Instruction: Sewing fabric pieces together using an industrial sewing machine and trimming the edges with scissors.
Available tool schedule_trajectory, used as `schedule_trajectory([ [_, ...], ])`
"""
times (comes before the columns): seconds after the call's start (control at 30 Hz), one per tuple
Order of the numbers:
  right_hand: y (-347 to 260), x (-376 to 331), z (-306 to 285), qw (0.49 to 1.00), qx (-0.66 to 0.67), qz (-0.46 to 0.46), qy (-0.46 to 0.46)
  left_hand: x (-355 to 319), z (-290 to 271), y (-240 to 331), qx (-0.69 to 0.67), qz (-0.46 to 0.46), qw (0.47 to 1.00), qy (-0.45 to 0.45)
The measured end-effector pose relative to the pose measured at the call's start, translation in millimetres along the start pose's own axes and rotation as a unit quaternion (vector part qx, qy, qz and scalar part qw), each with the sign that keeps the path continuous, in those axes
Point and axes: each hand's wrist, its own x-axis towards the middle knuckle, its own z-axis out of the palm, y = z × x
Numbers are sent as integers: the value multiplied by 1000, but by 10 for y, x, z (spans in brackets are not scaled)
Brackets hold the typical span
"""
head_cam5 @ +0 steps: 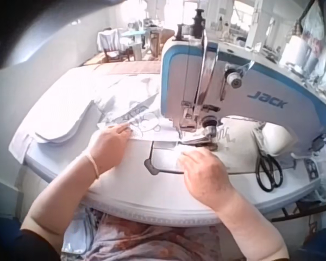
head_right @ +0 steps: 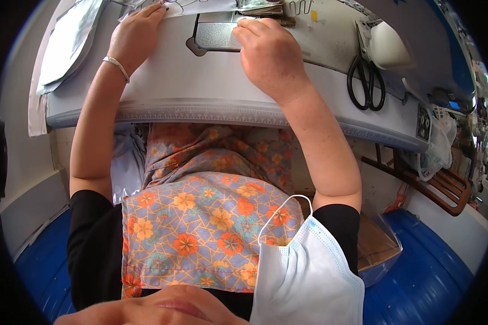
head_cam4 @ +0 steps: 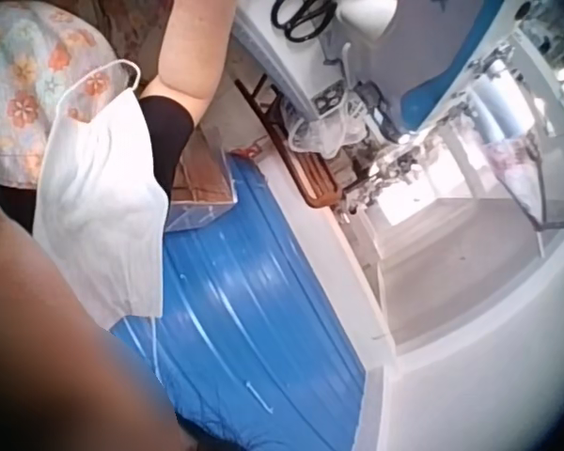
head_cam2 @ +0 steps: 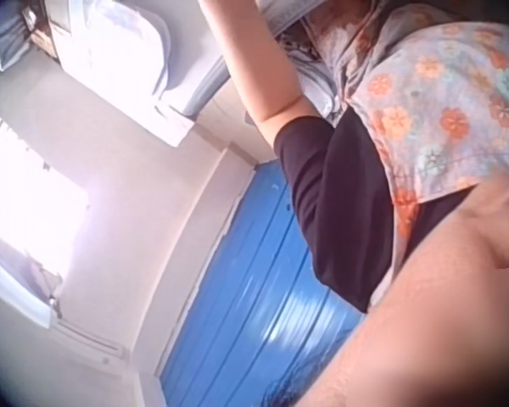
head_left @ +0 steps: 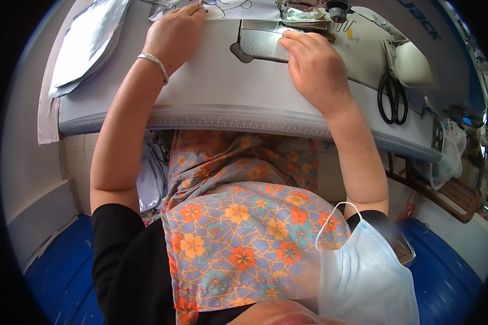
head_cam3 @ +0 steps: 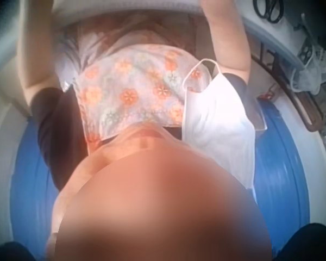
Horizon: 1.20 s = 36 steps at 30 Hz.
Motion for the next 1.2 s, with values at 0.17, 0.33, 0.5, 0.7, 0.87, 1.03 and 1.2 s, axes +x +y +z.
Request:
schedule_trajectory([
  [0.17, 9, -5, 1, 1000, 0, 1, -1, -109, -194, 69, 111, 36, 993, -4],
  [0.33, 37, -19, 20, 1000, 3, 5, 3, -397, -867, 676, 83, 122, 974, -172],
  [0.5, -13, -3, 19, 999, 45, -16, -12, -669, -1052, 1272, -166, 200, 947, -190],
  [0.7, 24, -35, 38, 1000, 29, 2, -12, -714, -942, 1519, -254, 228, 933, -113],
  [0.87, 52, -41, 13, 1000, 21, 7, -7, -784, -919, 1585, -254, 222, 937, -95],
  [1.03, 131, -328, -330, 990, 82, 111, 1, -900, -1130, 1569, -249, 192, 946, -81],
  [1.2, 728, -1212, -945, 941, -141, 301, 66, -991, -1181, 1353, -222, 145, 964, -20],
])
